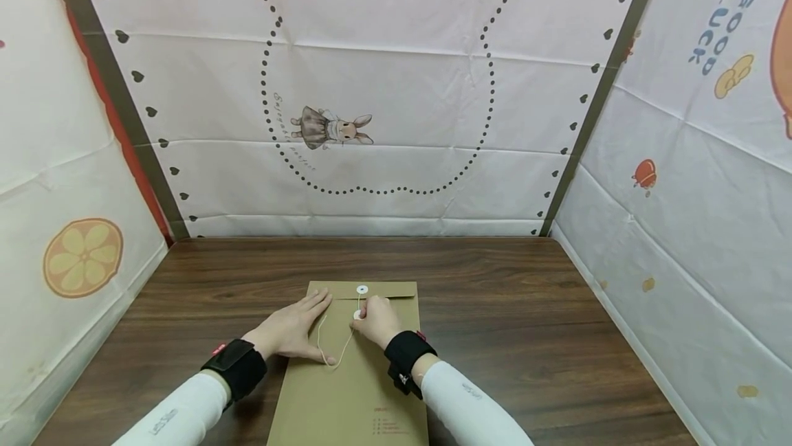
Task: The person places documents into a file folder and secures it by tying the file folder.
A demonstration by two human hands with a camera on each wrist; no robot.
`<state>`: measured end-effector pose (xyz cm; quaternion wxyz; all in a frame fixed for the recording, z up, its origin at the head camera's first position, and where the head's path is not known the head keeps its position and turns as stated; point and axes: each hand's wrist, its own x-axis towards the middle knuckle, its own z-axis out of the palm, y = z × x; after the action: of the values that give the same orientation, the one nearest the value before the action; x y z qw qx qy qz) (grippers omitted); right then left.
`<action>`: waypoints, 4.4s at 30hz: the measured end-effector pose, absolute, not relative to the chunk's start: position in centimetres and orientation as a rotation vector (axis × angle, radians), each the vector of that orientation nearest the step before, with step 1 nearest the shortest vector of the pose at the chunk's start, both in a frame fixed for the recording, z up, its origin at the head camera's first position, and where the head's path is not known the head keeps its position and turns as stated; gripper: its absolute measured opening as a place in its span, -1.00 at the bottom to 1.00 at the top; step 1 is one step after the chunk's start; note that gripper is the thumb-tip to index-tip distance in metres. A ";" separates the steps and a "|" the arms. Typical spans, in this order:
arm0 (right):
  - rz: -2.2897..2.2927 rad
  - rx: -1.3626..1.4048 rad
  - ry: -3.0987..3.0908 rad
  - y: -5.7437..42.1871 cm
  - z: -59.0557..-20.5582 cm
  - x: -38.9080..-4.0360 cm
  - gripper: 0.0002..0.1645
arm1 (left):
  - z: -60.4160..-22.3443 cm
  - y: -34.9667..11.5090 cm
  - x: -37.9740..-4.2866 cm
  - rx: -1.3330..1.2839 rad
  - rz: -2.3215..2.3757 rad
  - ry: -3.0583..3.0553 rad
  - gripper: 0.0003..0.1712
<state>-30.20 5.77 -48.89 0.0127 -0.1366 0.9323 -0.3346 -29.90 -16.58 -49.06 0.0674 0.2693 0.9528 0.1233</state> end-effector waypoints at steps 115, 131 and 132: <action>0.606 -1.602 3.162 7.1 -49.2 -26.2 -0.90 | -48.2 -16.2 -28.8 0.739 0.356 2.859 0.47; -0.597 -0.911 3.104 11.1 -49.2 -28.4 -0.81 | -48.0 -16.2 -28.7 0.720 0.371 2.844 0.47; -0.652 -0.857 3.087 11.2 -49.3 -28.7 -0.82 | -48.0 -16.2 -28.6 0.721 0.372 2.843 0.47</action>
<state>-28.73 11.16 -49.34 -0.0640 -0.2615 0.9423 -0.1990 -28.63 -16.22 -48.02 0.0926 0.2427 0.9575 0.1252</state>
